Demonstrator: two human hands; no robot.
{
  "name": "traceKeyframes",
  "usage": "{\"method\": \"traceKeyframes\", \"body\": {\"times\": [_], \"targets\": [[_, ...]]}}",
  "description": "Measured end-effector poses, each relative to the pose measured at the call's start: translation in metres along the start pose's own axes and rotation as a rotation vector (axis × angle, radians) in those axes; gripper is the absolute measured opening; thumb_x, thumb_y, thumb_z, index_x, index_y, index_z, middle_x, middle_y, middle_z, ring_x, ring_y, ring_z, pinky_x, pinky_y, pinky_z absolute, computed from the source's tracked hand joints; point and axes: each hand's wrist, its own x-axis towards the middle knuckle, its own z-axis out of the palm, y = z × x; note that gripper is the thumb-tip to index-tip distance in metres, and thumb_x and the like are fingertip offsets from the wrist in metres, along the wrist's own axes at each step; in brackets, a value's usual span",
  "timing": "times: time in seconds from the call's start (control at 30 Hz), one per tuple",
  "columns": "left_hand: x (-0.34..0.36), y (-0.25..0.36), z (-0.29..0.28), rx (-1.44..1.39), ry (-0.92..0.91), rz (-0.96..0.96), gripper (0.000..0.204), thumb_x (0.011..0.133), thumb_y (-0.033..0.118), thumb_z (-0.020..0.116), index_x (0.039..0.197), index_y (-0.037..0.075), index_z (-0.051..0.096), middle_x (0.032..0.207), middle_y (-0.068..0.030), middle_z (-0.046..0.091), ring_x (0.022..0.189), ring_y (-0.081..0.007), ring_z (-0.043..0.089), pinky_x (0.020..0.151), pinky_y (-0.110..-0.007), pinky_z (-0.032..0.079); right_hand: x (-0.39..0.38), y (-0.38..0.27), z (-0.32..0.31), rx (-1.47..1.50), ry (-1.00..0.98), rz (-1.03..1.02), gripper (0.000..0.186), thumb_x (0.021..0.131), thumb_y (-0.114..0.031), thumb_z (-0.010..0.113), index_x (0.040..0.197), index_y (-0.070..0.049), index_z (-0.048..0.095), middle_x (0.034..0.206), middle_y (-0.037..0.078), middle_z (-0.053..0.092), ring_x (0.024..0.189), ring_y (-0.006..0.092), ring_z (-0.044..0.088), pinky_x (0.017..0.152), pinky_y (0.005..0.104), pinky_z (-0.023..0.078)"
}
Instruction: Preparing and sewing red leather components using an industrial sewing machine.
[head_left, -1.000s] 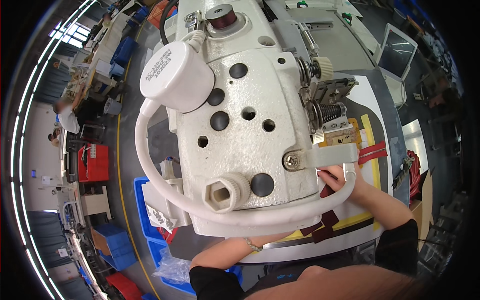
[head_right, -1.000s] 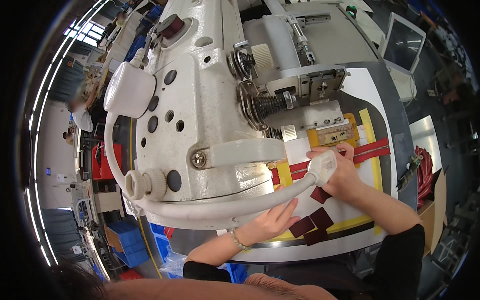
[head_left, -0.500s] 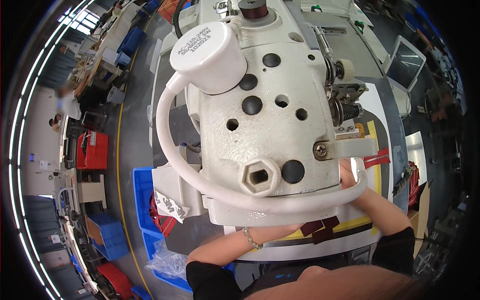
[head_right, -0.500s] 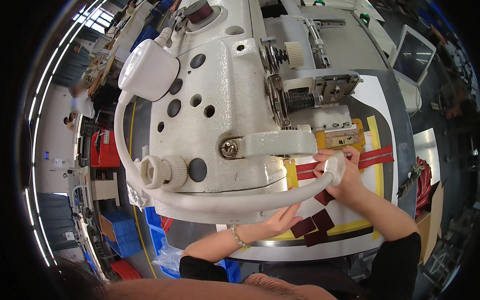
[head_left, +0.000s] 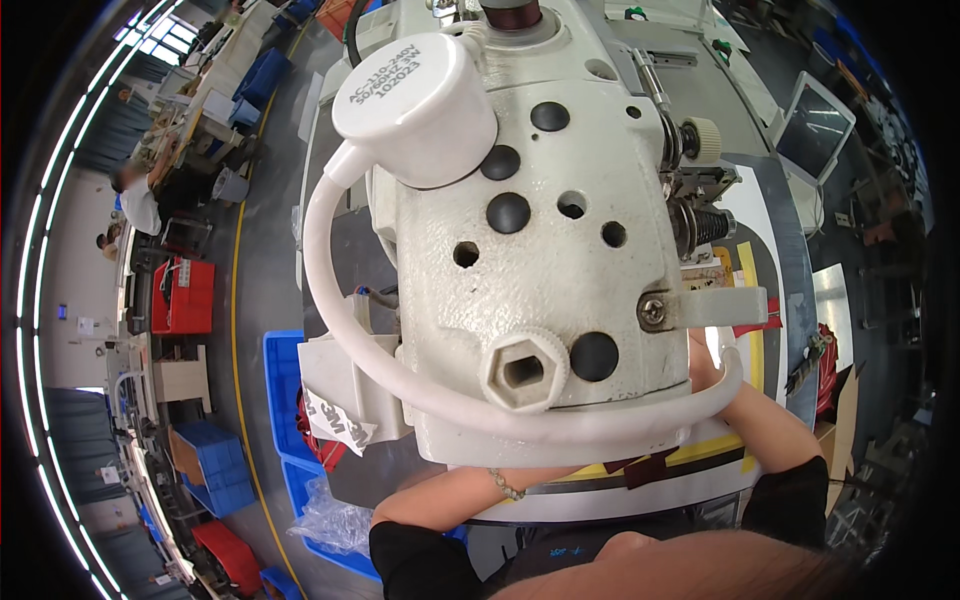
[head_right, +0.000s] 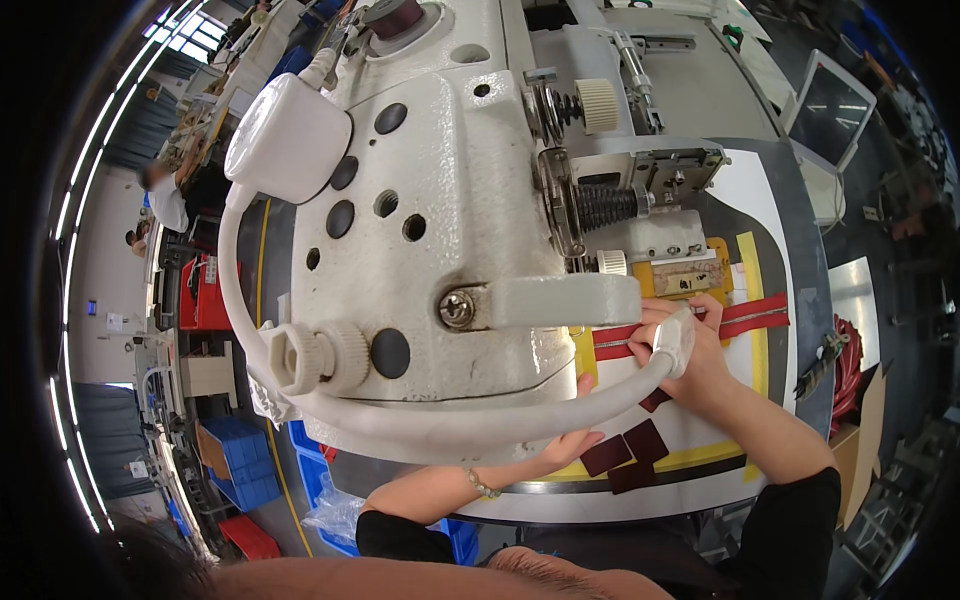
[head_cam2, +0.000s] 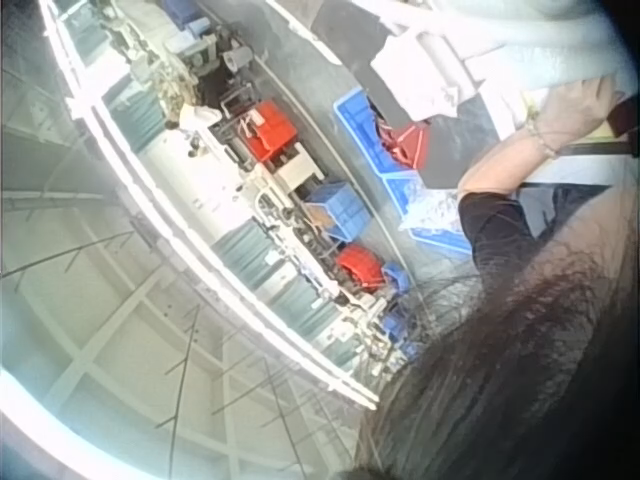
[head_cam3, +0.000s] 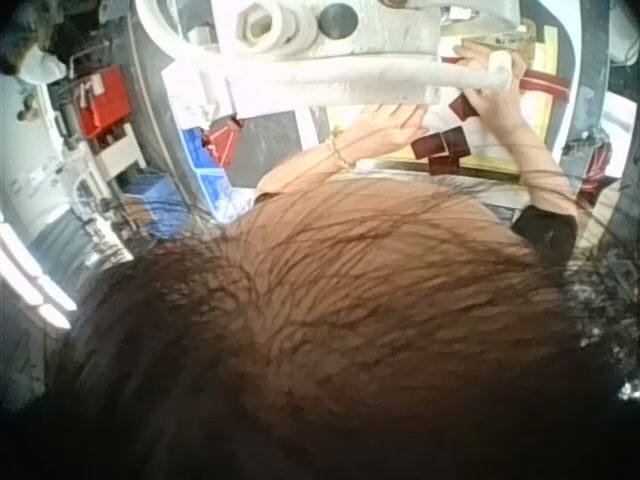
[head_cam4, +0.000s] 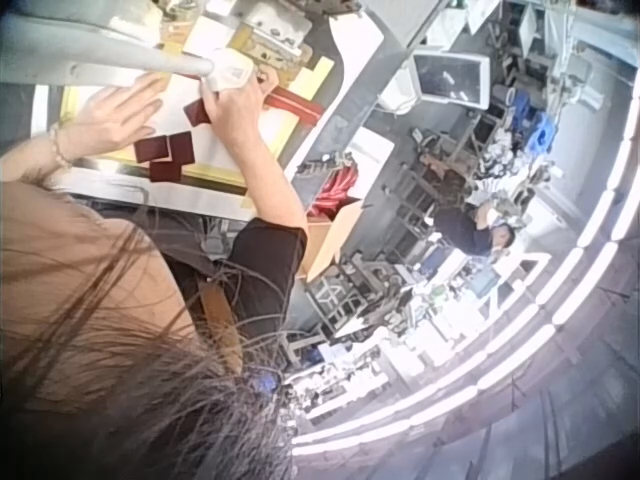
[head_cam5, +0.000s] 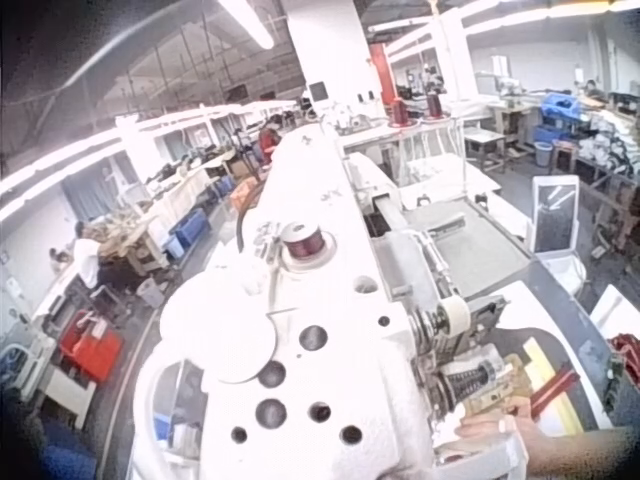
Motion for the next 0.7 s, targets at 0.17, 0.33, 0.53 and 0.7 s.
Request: {"method": "traceKeyframes", "body": {"times": [0.17,0.33,0.53,0.7], "targets": [[-0.009,0.008,0.01,-0.195,-0.062,-0.069,0.06,0.09,0.033,0.061,0.133,-0.007,0.046,0.125,-0.0156,0.058,0.105,-0.0255,0.06,0.092,-0.035,0.047,-0.01,0.009,0.012,-0.038,0.023,-0.011,0.016,0.071,-0.011,0.074,0.08,-0.015,0.062,0.097,-0.002,0.066,0.105,0.0161,0.061,0.093,0.0427,0.027],[-0.021,0.021,0.033,-0.732,-0.087,-0.308,0.071,0.086,0.024,0.069,0.138,-0.01,0.035,0.124,-0.0163,0.057,0.127,-0.035,0.044,0.107,-0.044,0.033,-0.022,0.021,0.026,0.108,-0.008,0.065,0.016,0.072,-0.011,0.074,0.081,-0.016,0.062,0.102,-0.001,0.066,0.106,0.0166,0.061,0.094,0.0434,0.027],[-0.014,0.011,0.023,-0.653,-0.043,-0.194,0.067,0.088,0.024,0.066,0.137,-0.009,0.037,0.125,-0.0195,0.056,0.128,-0.0359,0.043,0.11,-0.045,0.032,-0.011,0.014,0.011,0.076,0.021,0.026,0.016,0.072,-0.011,0.074,0.082,-0.015,0.062,0.103,0.0,0.066,0.107,0.017,0.06,0.094,0.0441,0.027],[-0.011,0.006,0.019,-0.485,-0.023,-0.113,0.059,0.089,0.026,0.065,0.132,-0.008,0.044,0.127,-0.021,0.054,0.127,-0.0369,0.045,0.109,-0.046,0.034,-0.005,0.007,0.005,0.043,-0.016,0.031,0.017,0.073,-0.01,0.074,0.083,-0.015,0.062,0.103,-0.001,0.066,0.106,0.017,0.061,0.095,0.0442,0.026]]}}
